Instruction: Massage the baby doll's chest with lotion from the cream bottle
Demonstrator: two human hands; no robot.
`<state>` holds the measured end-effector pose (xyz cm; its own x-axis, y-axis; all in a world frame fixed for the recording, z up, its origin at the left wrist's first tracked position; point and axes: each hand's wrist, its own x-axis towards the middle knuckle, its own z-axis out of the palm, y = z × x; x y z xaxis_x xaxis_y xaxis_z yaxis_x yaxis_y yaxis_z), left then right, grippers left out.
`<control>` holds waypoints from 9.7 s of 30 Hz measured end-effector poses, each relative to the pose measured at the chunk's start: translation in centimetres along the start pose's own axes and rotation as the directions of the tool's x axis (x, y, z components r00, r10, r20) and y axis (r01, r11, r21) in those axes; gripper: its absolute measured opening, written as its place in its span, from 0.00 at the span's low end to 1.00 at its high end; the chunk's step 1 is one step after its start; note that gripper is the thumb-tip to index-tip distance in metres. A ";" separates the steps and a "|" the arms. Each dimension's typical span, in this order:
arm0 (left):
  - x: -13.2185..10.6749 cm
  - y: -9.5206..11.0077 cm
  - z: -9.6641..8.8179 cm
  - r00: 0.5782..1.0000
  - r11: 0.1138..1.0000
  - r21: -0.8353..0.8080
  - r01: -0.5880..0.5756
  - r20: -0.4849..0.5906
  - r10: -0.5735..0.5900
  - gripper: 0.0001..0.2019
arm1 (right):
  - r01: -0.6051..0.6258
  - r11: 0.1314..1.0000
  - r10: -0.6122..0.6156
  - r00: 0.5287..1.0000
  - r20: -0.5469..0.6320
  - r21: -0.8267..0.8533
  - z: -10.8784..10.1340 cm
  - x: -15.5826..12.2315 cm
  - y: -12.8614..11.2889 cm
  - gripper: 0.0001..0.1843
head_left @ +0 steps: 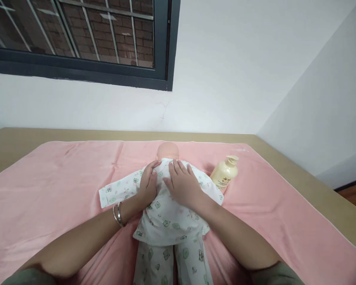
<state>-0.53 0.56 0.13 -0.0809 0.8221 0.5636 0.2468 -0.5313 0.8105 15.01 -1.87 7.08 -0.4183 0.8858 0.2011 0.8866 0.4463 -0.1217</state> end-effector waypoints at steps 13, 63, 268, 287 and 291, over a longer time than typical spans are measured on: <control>0.0 -0.6 0.0 1.000 0.999 -0.039 -0.015 -0.005 0.015 0.21 | 0.304 0.951 -0.308 0.939 0.155 0.053 -2.5 -0.6 0.8 0.27; -0.2 -0.5 -0.4 0.993 0.992 0.080 -0.101 0.062 0.096 0.24 | 0.242 0.957 -0.220 0.965 -0.143 0.158 0.4 0.6 -0.5 0.19; 0.7 2.5 0.3 0.951 0.576 0.766 -0.285 0.300 0.072 0.21 | -0.065 0.985 0.078 0.994 -0.077 0.163 0.8 2.9 5.0 0.22; -0.8 3.9 0.3 0.922 0.639 0.705 -0.309 0.388 0.019 0.25 | -0.213 0.977 0.212 0.977 0.022 0.031 0.3 2.5 4.7 0.25; 1.9 2.5 -0.5 0.920 0.714 0.659 -0.238 0.388 -0.052 0.25 | -0.011 0.999 0.014 0.995 -0.094 0.035 1.1 0.1 2.0 0.27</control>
<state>-0.52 0.71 3.27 0.2878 0.8634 0.4143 0.8315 -0.4399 0.3393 16.51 -0.76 5.77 -0.3851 0.8761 0.2900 0.8837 0.4407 -0.1577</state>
